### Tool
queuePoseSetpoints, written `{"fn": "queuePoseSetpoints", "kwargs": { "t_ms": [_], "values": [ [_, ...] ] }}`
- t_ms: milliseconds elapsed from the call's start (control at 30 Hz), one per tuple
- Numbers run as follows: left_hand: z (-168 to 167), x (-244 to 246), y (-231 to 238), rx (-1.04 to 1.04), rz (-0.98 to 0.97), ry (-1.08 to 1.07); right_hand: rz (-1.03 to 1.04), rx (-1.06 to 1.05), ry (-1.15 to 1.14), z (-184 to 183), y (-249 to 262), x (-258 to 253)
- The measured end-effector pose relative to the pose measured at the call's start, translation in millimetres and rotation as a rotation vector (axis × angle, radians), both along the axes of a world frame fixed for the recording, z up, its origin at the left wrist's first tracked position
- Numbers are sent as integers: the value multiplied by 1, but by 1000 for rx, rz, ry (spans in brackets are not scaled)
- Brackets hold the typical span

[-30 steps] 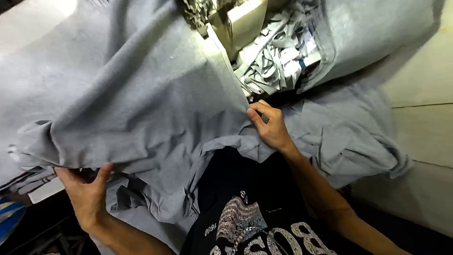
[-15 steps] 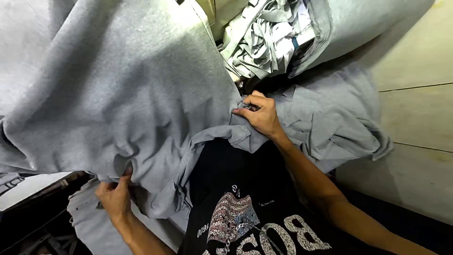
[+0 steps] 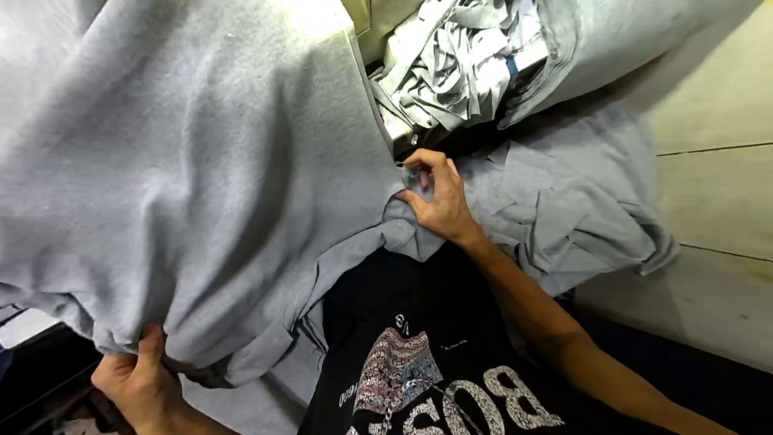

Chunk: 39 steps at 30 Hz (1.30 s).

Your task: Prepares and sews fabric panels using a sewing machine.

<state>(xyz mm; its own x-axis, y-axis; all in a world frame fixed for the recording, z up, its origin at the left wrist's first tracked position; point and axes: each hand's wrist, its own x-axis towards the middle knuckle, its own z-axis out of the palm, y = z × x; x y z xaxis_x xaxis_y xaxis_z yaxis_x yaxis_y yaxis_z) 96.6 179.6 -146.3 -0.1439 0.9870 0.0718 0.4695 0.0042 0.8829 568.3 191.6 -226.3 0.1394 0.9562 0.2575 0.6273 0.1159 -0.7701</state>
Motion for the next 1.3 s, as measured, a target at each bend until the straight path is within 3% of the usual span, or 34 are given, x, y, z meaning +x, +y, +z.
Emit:
{"fn": "queuePoseSetpoints", "kwargs": {
  "t_ms": [167,267,400,533,800,967,1100,1300],
  "values": [
    [-4,8,0,-42,29,-82,83,35,-96,-5,7,-5],
    [-4,3,-9,-93,42,-261,101,64,11,-5,9,-6],
    [-7,-6,-10,47,127,-407,4,40,151,1,4,-7],
    [1,-1,-3,14,217,-298,-54,-75,219,0,-4,-10],
    [-6,-16,-6,-114,130,-276,-49,-274,460,12,-12,-7],
    [-3,-31,-19,-239,18,-243,-70,-209,306,11,-10,-5],
    [-3,-25,-20,-180,-15,-318,-8,-104,409,7,-11,1],
    [-6,12,-3,-244,202,-154,46,-42,577,-1,-11,7]
  ]
}}
